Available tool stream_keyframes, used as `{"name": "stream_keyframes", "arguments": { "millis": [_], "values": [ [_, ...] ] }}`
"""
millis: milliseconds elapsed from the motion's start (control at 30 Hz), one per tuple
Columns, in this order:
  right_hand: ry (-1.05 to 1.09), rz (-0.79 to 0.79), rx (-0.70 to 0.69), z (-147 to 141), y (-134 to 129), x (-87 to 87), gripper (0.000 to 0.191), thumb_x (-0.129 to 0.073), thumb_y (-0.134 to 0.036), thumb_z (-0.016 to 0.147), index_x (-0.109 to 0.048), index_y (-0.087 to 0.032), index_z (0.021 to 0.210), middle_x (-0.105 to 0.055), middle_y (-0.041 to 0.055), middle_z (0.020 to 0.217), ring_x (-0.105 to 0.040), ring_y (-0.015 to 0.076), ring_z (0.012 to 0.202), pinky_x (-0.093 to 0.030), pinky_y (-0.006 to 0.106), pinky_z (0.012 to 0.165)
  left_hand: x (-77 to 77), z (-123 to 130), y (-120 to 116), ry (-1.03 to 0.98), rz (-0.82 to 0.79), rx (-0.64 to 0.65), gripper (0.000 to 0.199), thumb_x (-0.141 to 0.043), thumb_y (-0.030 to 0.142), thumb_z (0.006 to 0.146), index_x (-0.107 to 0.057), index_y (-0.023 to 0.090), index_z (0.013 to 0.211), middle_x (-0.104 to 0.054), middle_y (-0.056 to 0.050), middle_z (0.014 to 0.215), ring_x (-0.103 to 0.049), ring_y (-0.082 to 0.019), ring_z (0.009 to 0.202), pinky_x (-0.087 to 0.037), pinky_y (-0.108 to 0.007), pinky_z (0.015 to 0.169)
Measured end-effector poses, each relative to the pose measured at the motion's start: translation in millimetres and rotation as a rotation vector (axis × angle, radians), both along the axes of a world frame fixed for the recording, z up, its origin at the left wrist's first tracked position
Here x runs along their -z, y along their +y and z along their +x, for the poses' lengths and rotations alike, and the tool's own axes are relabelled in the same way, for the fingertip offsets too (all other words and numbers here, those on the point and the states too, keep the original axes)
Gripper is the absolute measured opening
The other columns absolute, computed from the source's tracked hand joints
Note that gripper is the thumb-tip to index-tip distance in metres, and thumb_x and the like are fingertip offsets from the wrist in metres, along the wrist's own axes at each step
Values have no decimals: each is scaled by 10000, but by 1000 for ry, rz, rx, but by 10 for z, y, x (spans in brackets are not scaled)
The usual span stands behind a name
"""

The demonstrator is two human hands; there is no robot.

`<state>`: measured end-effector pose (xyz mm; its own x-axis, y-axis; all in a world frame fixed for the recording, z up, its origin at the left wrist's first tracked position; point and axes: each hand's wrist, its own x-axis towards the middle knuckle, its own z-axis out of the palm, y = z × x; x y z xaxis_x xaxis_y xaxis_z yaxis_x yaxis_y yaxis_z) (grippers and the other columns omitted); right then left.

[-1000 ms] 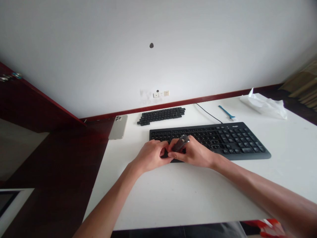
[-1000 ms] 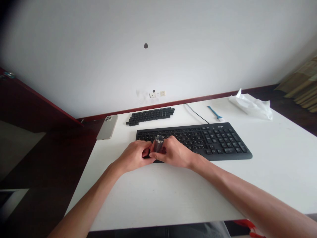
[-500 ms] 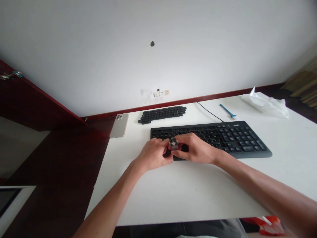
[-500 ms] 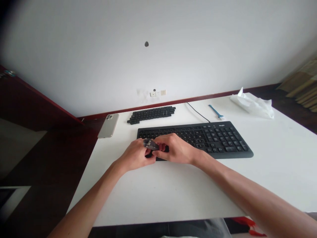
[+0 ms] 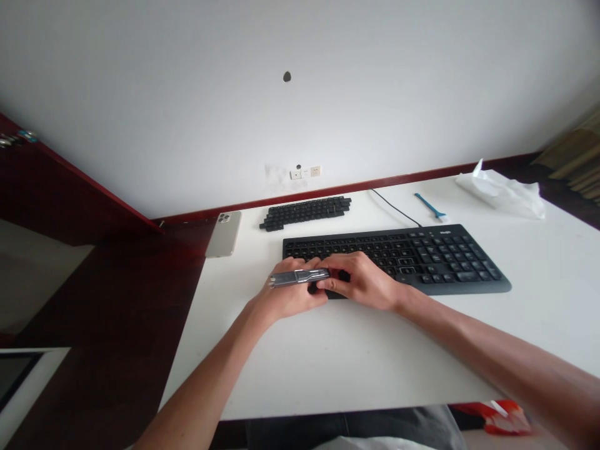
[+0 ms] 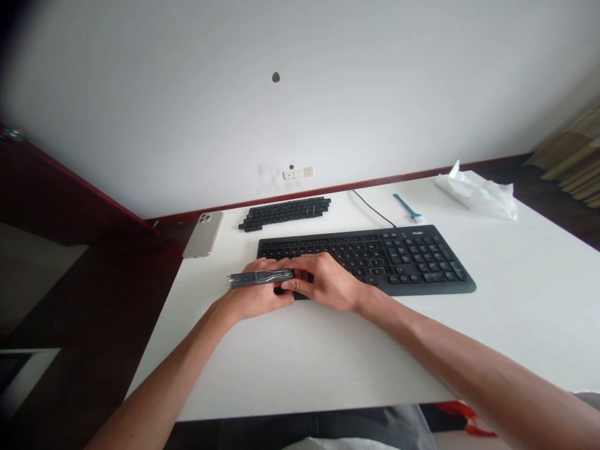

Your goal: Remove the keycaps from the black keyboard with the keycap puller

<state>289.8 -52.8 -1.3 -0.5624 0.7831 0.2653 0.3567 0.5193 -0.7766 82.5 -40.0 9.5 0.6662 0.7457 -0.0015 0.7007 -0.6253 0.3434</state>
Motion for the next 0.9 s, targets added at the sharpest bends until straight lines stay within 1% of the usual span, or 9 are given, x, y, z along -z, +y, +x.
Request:
{"name": "stream_keyframes", "arguments": {
  "millis": [67, 167, 267, 400, 467, 600, 700, 800, 900],
  "values": [
    [24, 15, -10, 3, 6, -11, 290, -654, -441, 1005, -770, -178, 1049, -728, 68, 913, -640, 188, 783, -479, 310, 707, -8, 8, -4, 18, 15, 10, 201, -623, 234, 848, -651, 214, 1046, -733, -37, 939, -691, -273, 833, -500, -393, 799],
    [84, -32, -55, 17, 21, -39, 285, -662, -435, 1004, -796, -195, 1082, -706, 73, 949, -635, 184, 817, -488, 309, 735, -9, 16, -15, 30, 36, 16, 155, -621, 226, 854, -637, 206, 1007, -719, -33, 920, -678, -252, 819, -482, -376, 802],
    [122, -92, -79, 39, 39, -46, 290, -670, -428, 1000, -800, -206, 1132, -696, 69, 955, -620, 176, 811, -481, 293, 709, 5, 12, -20, 37, 58, 23, 116, -615, 224, 861, -622, 207, 976, -708, -25, 907, -669, -237, 805, -474, -364, 789],
    [148, -172, -83, 55, 53, -12, 266, -706, -400, 975, -791, -179, 1095, -717, 67, 967, -632, 178, 820, -493, 287, 702, 39, -10, -1, 33, 100, 40, 127, -589, 204, 868, -616, 220, 991, -700, -3, 891, -663, -220, 784, -478, -352, 778],
    [158, -180, -73, 56, 54, -2, 261, -716, -391, 967, -780, -174, 1096, -732, 62, 960, -640, 178, 816, -504, 291, 705, 52, -19, 9, 33, 106, 51, 112, -583, 201, 872, -614, 222, 977, -696, 3, 875, -663, -213, 772, -481, -348, 772],
    [136, -112, -83, 63, 50, -38, 223, -702, -349, 979, -790, -183, 1098, -728, 70, 979, -665, 187, 850, -532, 311, 746, 50, -24, 13, 47, 108, 53, 86, -589, 206, 871, -619, 214, 951, -699, -6, 863, -677, -224, 787, -492, -356, 775],
    [127, -64, -99, 62, 37, -96, 191, -702, -293, 975, -791, -196, 1113, -719, 79, 1034, -684, 200, 918, -563, 333, 813, 33, -22, 10, 31, 82, 43, 123, -601, 216, 873, -641, 213, 989, -727, -14, 902, -694, -240, 809, -508, -369, 778],
    [74, 80, -68, 46, 15, -130, 196, -700, -220, 955, -784, -206, 1132, -700, 94, 1134, -673, 225, 1042, -568, 369, 921, 24, -21, 15, 33, 46, 28, 190, -635, 219, 857, -666, 216, 1044, -756, -21, 922, -715, -266, 845, -524, -388, 797],
    [24, 244, 8, 21, -3, -118, 236, -748, -262, 923, -773, -187, 1146, -669, 118, 1157, -649, 249, 1079, -569, 393, 938, 37, -22, 25, 46, 41, 31, 248, -655, 228, 851, -677, 225, 1099, -772, -31, 959, -725, -283, 870, -532, -397, 798]
  ]
}}
